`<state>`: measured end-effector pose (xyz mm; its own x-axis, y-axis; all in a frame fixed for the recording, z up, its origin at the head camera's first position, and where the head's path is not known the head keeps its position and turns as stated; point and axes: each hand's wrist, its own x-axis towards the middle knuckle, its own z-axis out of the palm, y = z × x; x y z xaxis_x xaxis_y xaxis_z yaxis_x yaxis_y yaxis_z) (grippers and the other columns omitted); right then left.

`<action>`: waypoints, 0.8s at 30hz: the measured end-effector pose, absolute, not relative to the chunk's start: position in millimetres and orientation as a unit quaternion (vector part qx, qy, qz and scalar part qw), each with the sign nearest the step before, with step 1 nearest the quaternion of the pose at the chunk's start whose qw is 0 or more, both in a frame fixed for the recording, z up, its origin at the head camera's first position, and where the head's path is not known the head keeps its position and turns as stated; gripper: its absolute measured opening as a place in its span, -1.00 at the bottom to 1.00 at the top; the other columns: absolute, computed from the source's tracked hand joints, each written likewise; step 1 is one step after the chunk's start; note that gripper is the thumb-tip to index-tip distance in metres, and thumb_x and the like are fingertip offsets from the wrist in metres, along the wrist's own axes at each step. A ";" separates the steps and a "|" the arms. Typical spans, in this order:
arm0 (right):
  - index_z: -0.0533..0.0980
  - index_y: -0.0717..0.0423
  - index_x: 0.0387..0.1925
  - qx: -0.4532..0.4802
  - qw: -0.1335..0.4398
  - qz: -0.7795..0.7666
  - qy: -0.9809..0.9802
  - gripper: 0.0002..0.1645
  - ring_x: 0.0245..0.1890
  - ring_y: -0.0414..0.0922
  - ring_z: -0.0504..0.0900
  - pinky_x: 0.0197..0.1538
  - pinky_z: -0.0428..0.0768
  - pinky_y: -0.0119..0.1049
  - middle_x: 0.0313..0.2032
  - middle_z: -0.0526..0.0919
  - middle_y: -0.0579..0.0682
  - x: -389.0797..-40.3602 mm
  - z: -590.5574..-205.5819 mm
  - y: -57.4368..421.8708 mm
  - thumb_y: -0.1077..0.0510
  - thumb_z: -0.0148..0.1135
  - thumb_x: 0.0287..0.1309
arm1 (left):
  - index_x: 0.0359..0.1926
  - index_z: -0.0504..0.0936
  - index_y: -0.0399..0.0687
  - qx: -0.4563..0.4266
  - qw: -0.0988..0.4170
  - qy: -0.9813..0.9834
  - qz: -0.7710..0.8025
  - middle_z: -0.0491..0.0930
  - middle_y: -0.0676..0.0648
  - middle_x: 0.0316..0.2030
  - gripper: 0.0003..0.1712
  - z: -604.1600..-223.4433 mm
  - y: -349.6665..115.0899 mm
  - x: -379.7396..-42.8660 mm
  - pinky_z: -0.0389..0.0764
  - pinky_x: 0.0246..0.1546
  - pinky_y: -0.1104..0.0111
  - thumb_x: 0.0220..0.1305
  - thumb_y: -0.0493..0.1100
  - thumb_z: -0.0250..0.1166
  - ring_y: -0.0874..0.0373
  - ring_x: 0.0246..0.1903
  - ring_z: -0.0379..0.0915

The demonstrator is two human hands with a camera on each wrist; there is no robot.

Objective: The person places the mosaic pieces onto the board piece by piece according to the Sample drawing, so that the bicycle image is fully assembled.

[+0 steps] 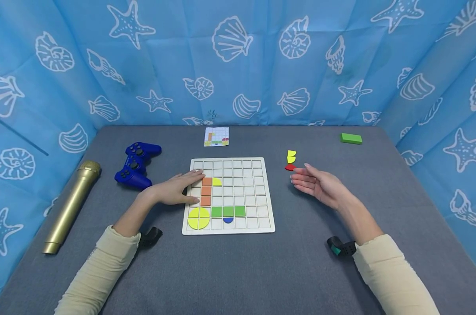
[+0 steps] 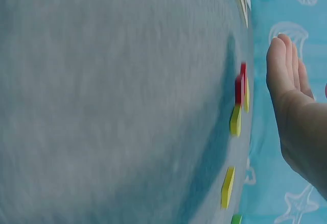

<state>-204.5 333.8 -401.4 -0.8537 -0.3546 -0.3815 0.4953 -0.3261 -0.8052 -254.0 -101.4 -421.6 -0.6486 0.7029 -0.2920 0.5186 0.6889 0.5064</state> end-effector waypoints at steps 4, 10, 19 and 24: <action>0.55 0.17 -0.01 0.070 0.249 -0.826 0.501 -0.61 0.03 -0.09 0.58 0.18 0.41 -0.20 -0.04 0.62 0.11 -206.1 -400.5 349.4 0.00 -0.07 0.43 | 0.49 -0.04 -0.14 0.345 0.239 0.887 0.193 -0.13 -0.15 0.47 -0.07 -422.5 -101.4 -254.7 -0.19 0.35 -0.02 0.31 0.11 0.20 0.00 0.44 -0.33; 0.59 0.19 -0.05 0.075 0.230 -0.845 0.477 -0.59 0.01 -0.07 0.59 0.15 0.44 -0.21 -0.05 0.64 0.10 -209.3 -399.4 371.3 0.03 -0.11 0.45 | 0.49 -0.04 -0.14 0.346 0.239 0.887 0.193 -0.12 -0.15 0.47 -0.07 -423.1 -101.0 -255.3 -0.19 0.35 -0.02 0.31 0.11 0.20 0.01 0.44 -0.33; 0.64 0.09 -0.19 0.121 0.151 -0.816 0.545 -0.71 -0.11 -0.15 0.65 0.04 0.53 -0.28 -0.18 0.68 0.01 -212.2 -397.1 398.3 0.03 0.05 0.36 | 0.49 -0.04 -0.14 0.343 0.243 0.887 0.193 -0.12 -0.16 0.47 -0.08 -421.6 -101.8 -254.0 -0.19 0.35 -0.03 0.31 0.10 0.20 0.00 0.44 -0.33; 0.43 0.17 0.15 0.141 0.116 -0.747 0.640 -0.50 -0.17 -0.28 0.63 -0.05 0.56 -0.39 -0.24 0.67 -0.16 -212.4 -403.0 405.3 -0.04 0.09 0.33 | 0.49 -0.04 -0.13 0.343 0.241 0.887 0.193 -0.13 -0.15 0.47 -0.08 -422.9 -101.8 -254.3 -0.20 0.35 -0.03 0.32 0.12 0.19 0.01 0.44 -0.33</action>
